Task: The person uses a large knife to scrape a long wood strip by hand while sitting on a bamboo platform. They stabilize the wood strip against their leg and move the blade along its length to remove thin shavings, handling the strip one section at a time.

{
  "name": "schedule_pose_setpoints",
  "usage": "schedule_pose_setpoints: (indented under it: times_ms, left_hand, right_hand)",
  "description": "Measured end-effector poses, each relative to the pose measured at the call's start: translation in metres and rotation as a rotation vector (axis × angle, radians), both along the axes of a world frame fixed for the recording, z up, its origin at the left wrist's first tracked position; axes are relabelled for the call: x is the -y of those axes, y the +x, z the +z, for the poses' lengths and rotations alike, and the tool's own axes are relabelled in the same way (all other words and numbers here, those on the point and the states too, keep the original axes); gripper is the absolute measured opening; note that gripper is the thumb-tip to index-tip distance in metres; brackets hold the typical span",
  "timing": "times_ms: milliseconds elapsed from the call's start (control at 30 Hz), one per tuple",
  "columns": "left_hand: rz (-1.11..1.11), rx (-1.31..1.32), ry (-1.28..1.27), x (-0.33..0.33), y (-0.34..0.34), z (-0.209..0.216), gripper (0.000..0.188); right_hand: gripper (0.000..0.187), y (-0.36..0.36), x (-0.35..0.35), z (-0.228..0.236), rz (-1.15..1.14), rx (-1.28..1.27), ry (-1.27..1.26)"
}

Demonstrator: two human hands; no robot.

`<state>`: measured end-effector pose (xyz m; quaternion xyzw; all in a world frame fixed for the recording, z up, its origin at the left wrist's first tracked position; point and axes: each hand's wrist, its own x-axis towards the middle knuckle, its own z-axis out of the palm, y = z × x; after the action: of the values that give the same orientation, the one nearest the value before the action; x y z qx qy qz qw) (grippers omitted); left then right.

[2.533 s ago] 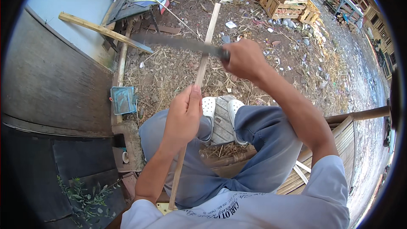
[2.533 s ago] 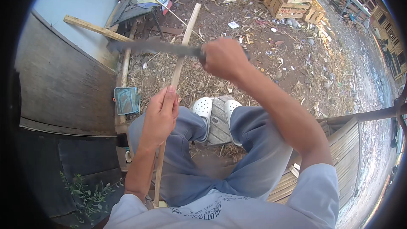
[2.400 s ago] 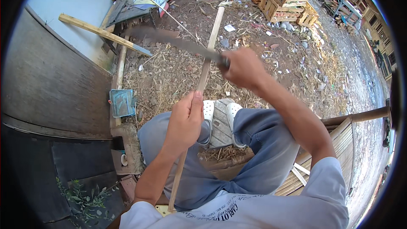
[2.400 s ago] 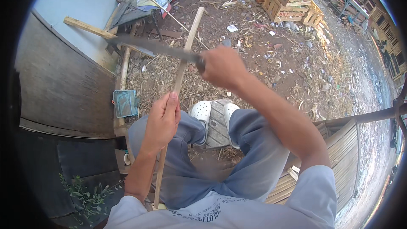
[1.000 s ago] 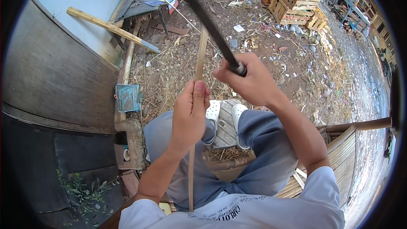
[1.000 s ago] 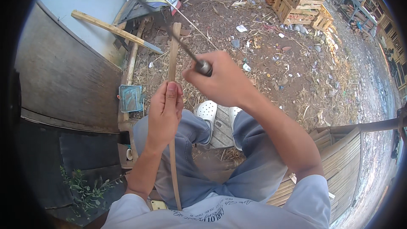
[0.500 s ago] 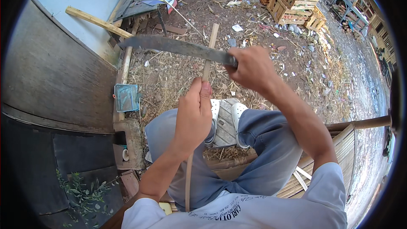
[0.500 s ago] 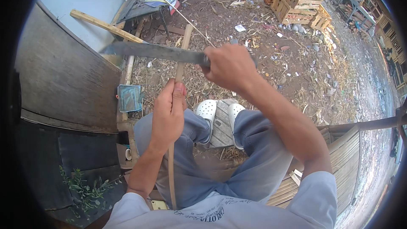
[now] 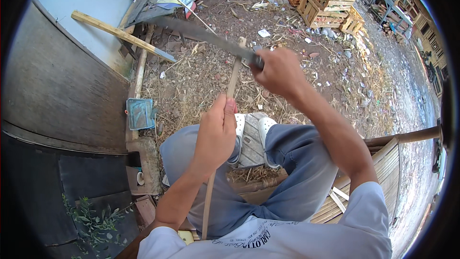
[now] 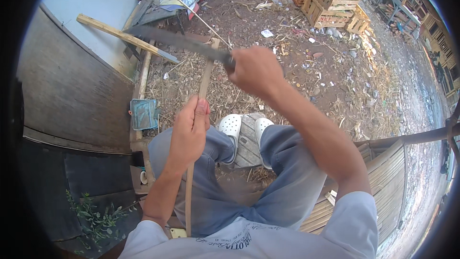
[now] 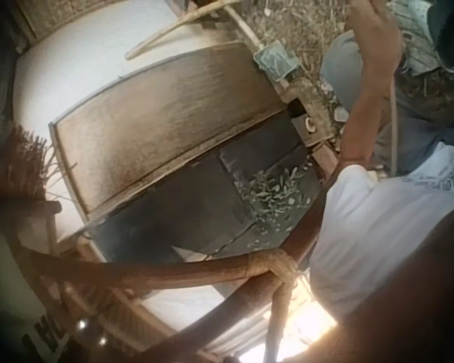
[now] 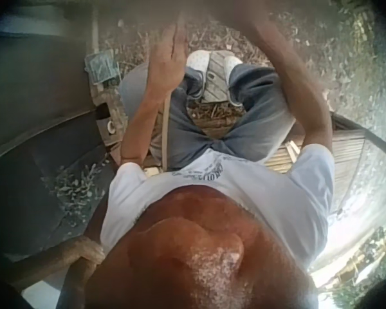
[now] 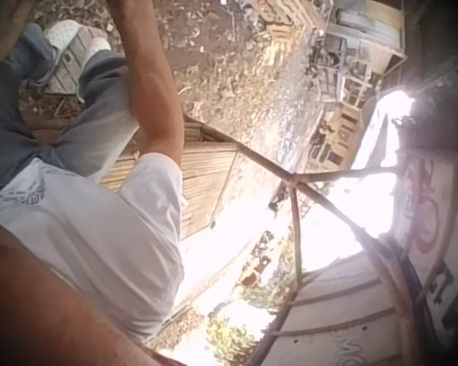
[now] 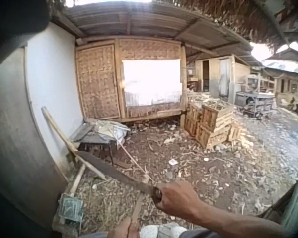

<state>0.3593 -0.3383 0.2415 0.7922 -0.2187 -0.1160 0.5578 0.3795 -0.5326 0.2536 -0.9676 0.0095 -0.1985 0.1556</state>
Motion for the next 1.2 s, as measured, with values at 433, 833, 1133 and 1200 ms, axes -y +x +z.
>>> schedule_pose_setpoints:
  times_ms: [433, 833, 1133, 1200]
  left_hand:
    - [-0.205, -0.507, -0.319, -0.001, 0.001, 0.019, 0.030]
    - [-0.298, -0.656, -0.331, -0.003, 0.002, 0.014, 0.030]
    - [-0.361, -0.585, -0.088, -0.016, 0.003, 0.007, 0.030]
    - [-0.394, -0.595, -0.070, -0.019, 0.003, 0.010, 0.030]
  right_hand:
    - [0.036, 0.011, 0.035, 0.003, -0.232, -0.005, 0.937]
    - [0.023, -0.011, 0.011, 0.033, 0.186, 0.017, 1.586]
    - [0.023, -0.006, 0.059, 0.020, 0.047, 0.374, 1.744]
    - [0.019, -0.007, 0.075, 0.022, 0.022, 0.509, 1.720]
